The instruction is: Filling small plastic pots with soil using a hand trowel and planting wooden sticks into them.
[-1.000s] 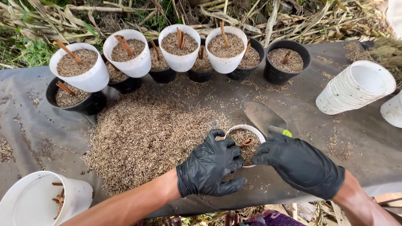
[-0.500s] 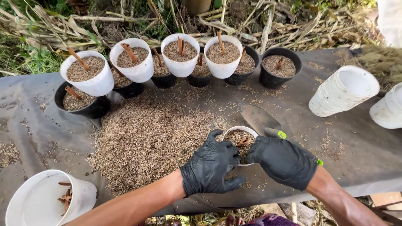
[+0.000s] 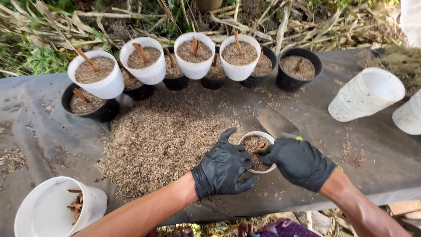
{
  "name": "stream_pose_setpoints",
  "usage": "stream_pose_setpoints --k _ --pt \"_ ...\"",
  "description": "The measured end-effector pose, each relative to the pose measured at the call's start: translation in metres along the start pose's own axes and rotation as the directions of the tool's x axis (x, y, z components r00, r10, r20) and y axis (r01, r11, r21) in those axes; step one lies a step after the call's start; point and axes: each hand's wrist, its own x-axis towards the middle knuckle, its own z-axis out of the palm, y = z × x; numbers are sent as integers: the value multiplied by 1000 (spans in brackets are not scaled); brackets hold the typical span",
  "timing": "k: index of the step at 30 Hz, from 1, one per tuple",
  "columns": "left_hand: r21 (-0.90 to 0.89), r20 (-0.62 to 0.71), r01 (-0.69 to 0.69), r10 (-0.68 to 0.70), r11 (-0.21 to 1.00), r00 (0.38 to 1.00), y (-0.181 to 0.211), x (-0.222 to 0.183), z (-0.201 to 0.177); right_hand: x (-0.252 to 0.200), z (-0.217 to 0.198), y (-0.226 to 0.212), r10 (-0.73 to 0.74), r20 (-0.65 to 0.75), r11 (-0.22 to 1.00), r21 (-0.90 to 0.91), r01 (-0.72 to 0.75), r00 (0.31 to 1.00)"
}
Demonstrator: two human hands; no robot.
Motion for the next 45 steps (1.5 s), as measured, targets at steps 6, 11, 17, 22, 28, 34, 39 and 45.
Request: stream_pose_setpoints --k 6,11,17,22,28,34,39,45 --pt "426 -71 -105 149 898 986 16 3 -19 -9 -2 15 -24 8 1000 15 24 1000" --pt "-880 250 350 -313 323 917 12 8 -30 -26 0 52 -167 -163 949 242 204 972" --pt "354 -55 72 -56 932 997 2 5 -21 -16 34 39 -159 -315 986 -92 137 936" --pt "328 -37 180 -177 927 983 15 10 -24 -13 47 45 -194 -341 975 -170 142 920" --pt "322 -22 312 -322 894 946 28 16 -32 -14 40 57 -157 -307 980 -168 109 939" --pt "550 -114 174 -133 817 984 -13 16 1 -11 78 83 -125 -246 980 -183 80 961" --pt "564 -162 174 -98 807 982 -18 14 11 -10 80 70 -157 -287 953 -294 69 945" --pt "604 -238 172 -30 778 971 -15 5 21 -11 113 97 -275 -396 939 -306 157 876"
